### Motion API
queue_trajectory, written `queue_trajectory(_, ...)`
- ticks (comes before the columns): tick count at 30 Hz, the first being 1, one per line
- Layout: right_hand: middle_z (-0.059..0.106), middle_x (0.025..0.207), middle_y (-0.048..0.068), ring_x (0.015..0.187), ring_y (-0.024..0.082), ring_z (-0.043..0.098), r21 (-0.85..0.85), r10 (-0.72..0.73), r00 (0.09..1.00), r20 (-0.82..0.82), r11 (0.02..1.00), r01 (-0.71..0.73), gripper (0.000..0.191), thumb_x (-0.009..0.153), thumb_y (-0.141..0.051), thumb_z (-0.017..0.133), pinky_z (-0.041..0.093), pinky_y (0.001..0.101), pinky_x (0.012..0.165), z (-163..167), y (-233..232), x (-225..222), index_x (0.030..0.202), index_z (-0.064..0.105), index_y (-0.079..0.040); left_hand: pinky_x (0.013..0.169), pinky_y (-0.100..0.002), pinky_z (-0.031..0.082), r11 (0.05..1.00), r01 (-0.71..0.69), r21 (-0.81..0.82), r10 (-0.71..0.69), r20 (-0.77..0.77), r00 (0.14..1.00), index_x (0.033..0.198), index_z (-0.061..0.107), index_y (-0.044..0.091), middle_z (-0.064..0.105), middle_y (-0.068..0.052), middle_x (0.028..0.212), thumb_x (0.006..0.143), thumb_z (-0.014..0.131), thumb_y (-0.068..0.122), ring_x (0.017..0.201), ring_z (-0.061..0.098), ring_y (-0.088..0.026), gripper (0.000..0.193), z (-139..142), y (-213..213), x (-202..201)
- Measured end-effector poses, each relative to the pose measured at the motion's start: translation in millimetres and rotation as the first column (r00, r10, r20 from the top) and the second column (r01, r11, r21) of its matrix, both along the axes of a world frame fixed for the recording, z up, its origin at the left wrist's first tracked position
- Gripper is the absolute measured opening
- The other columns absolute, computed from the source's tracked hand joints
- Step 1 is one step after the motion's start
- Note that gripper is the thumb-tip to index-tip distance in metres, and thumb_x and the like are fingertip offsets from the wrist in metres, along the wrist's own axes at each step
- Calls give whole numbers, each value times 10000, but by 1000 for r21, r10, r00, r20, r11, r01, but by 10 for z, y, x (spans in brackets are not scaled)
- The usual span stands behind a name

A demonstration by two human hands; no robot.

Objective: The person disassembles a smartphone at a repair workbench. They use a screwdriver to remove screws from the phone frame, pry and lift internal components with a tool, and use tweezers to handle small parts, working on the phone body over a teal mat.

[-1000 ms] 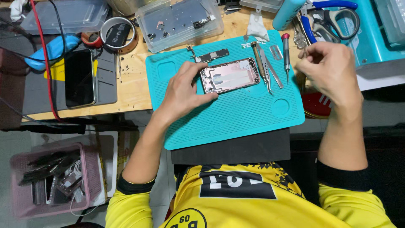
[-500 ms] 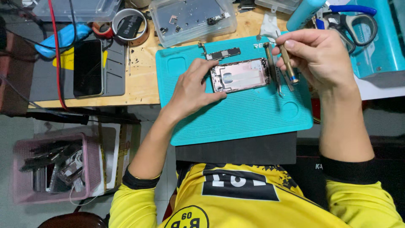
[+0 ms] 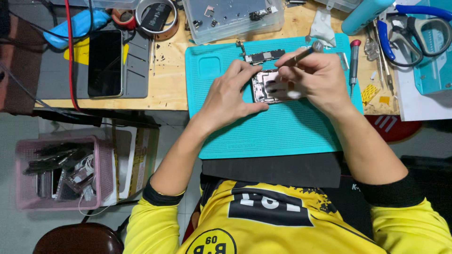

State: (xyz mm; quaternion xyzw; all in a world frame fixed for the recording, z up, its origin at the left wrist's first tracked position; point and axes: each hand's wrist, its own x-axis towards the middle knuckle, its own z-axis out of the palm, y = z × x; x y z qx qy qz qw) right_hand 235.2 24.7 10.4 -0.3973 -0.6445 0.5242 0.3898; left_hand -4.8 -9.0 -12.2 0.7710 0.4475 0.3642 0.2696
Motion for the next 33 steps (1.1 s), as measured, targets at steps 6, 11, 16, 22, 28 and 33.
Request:
queue_trajectory(6, 729, 1063, 169, 978, 233, 735, 586, -44, 964, 262, 801, -123, 288, 977, 73, 734, 604, 315, 869, 129, -19, -189, 1233, 622, 0, 847, -458, 579, 1000, 4, -11, -4, 29, 1000, 1375, 578, 84, 565, -121, 1309, 675, 951, 311, 1035, 685, -351, 824, -26, -26, 8)
queue_trajectory(11, 738, 1112, 184, 1074, 240, 780, 583, -110, 921, 373, 800, -141, 753, 989, 87, 767, 643, 327, 906, 125, -84, -217, 1565, 304, -56, 892, -467, 570, 999, 9, 48, -12, 53, 999, 1427, 511, 86, 571, -130, 1310, 693, 952, 301, 1116, 659, -385, 883, -50, -29, 9)
queue_trajectory(16, 750, 1053, 172, 1053, 250, 780, 549, -2, 934, 357, 809, -208, 868, 1001, 100, 719, 645, 349, 937, 95, -80, -235, 1636, 147, -50, 890, -466, 563, 998, 14, 60, -18, 60, 998, 1418, 520, 84, 575, -125, 1301, 711, 945, 288, 1114, 651, -383, 849, -55, -34, -5)
queue_trajectory(22, 749, 1052, 177, 1020, 262, 780, 574, 9, 921, 390, 780, -250, 835, 987, 98, 730, 645, 354, 924, 77, -48, -232, 1613, 201, -63, 869, -459, 565, 999, 10, 44, -13, 78, 997, 1312, 577, 67, 582, -105, 1275, 708, 939, 281, 1093, 661, -368, 736, -54, -35, 9)
queue_trajectory(28, 743, 1065, 181, 1029, 273, 776, 585, 20, 922, 387, 767, -263, 800, 982, 94, 743, 643, 356, 909, 68, -36, -246, 1587, 240, -52, 837, -462, 559, 999, 13, 38, -16, 80, 997, 1216, 605, 50, 582, -105, 1270, 707, 939, 290, 1048, 665, -364, 654, -56, -24, 7)
queue_trajectory(33, 740, 1054, 177, 1014, 273, 775, 608, 5, 916, 402, 746, -271, 768, 981, 97, 740, 641, 348, 894, 76, -33, -256, 1566, 264, -46, 805, -463, 551, 999, 14, 31, -16, 79, 997, 1177, 599, 40, 584, -97, 1261, 715, 937, 287, 1023, 662, -359, 623, -34, -30, 9)
